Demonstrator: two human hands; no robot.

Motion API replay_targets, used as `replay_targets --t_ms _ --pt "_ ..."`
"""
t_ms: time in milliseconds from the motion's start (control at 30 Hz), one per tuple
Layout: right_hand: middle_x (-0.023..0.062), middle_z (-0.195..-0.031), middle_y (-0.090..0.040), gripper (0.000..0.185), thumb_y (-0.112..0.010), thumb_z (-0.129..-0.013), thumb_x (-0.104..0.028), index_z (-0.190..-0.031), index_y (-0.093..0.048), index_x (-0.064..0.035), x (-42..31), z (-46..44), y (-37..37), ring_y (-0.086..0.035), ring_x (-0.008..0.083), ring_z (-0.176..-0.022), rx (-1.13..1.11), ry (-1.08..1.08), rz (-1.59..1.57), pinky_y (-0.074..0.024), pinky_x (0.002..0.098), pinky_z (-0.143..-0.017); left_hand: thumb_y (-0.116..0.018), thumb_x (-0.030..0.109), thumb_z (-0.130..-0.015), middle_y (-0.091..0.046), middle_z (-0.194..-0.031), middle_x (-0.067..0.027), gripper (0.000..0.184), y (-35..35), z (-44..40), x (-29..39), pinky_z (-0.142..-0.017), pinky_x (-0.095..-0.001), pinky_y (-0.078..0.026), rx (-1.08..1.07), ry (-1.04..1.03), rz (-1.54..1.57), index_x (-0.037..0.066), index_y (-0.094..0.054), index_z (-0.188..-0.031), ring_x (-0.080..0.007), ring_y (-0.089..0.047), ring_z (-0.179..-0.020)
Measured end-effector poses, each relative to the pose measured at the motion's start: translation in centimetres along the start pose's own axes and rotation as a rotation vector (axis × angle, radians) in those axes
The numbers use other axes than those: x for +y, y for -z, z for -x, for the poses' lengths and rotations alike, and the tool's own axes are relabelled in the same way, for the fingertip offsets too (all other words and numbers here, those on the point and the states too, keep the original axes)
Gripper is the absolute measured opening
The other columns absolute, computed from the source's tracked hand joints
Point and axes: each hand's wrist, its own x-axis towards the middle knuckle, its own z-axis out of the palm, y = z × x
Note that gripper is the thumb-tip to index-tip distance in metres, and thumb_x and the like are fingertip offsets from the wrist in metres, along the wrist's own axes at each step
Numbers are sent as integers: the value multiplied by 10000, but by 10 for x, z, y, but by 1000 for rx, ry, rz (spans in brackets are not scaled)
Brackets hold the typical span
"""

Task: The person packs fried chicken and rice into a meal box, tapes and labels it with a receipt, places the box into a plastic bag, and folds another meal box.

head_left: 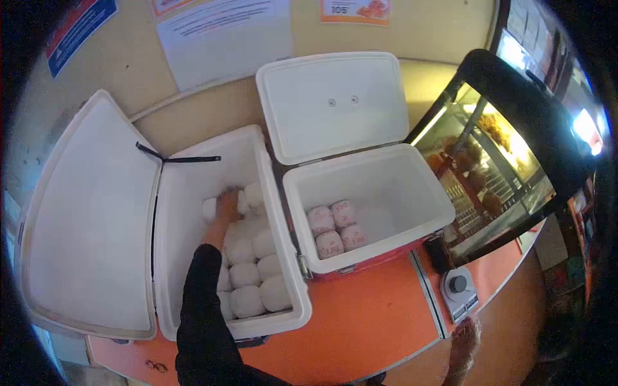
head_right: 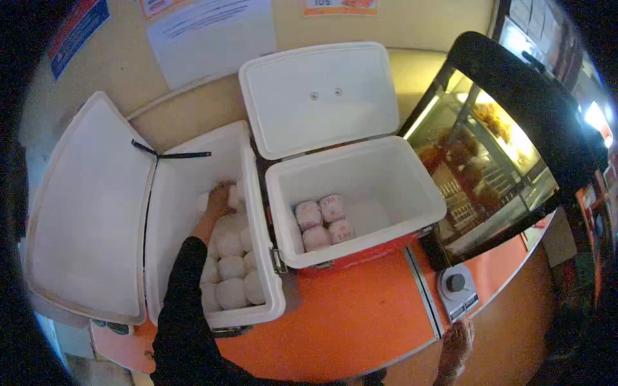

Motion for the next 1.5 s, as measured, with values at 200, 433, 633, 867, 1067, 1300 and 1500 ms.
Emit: replay_targets --t_ms 200,433,633,867,1067,1300,1500 --pt "135 -862 -540 109 -546 -897 -119 -924 -528 -16 8 -17 11 -517 308 -802 197 -147 -428 -464 400 -768 -876 267 -472 -456 -1276 -240 978 68 29 -20 -971 -436 -418 183 59 64 75 -391 -1299 -397 -449 -1191" --pt "18 -779 -511 86 -560 -896 -166 -879 -534 -86 57 -67 76 -501 160 -732 77 -274 -713 -429 319 -649 -812 217 -651 -459 -1277 -83 764 227 140 108 -1040 -346 -309 384 -52 847 66 -428 -1294 -204 -413 -1205" --pt "-15 -684 -513 163 -582 -872 -244 -897 -586 -83 76 -117 215 -460 101 -575 24 -292 -889 -368 249 -498 -463 492 -920 -473 -1351 -117 613 265 249 315 -733 -347 -557 216 -109 1780 179 -284 -1417 -273 -567 -1103" --pt "-10 -749 -552 138 -601 -870 -215 -890 -601 -78 118 -191 389 -493 82 -668 85 -317 -947 -378 229 -580 -689 480 -769 -598 -932 -191 559 247 268 694 -492 -393 -579 -507 -287 1800 168 -436 -1158 -329 -656 -725" --pt "-13 -763 -570 145 -608 -870 -203 -911 -614 -64 174 -308 486 -517 78 -670 83 -269 -987 -403 216 -608 -714 265 -762 -566 -1053 -194 534 219 217 941 -629 -421 -585 -1359 -62 1808 109 -444 -1196 -342 -640 -891" --pt "-5 -780 -598 140 -613 -869 -211 -919 -613 -81 272 -476 630 -543 86 -689 282 -338 -936 -421 225 -625 -789 94 -672 -526 -1154 -155 816 155 92 1221 -723 -376 -548 -1164 -706 1315 150 -321 -1339 -264 -613 -930" --pt "-21 -809 -587 94 -592 -878 -188 -935 -602 -114 347 -543 803 -530 90 -689 632 -315 -854 -410 235 -591 -860 263 -524 -531 -1172 -104 866 158 5 1514 -932 -364 -440 -604 -1226 972 78 -439 -1257 -265 -542 -1084"
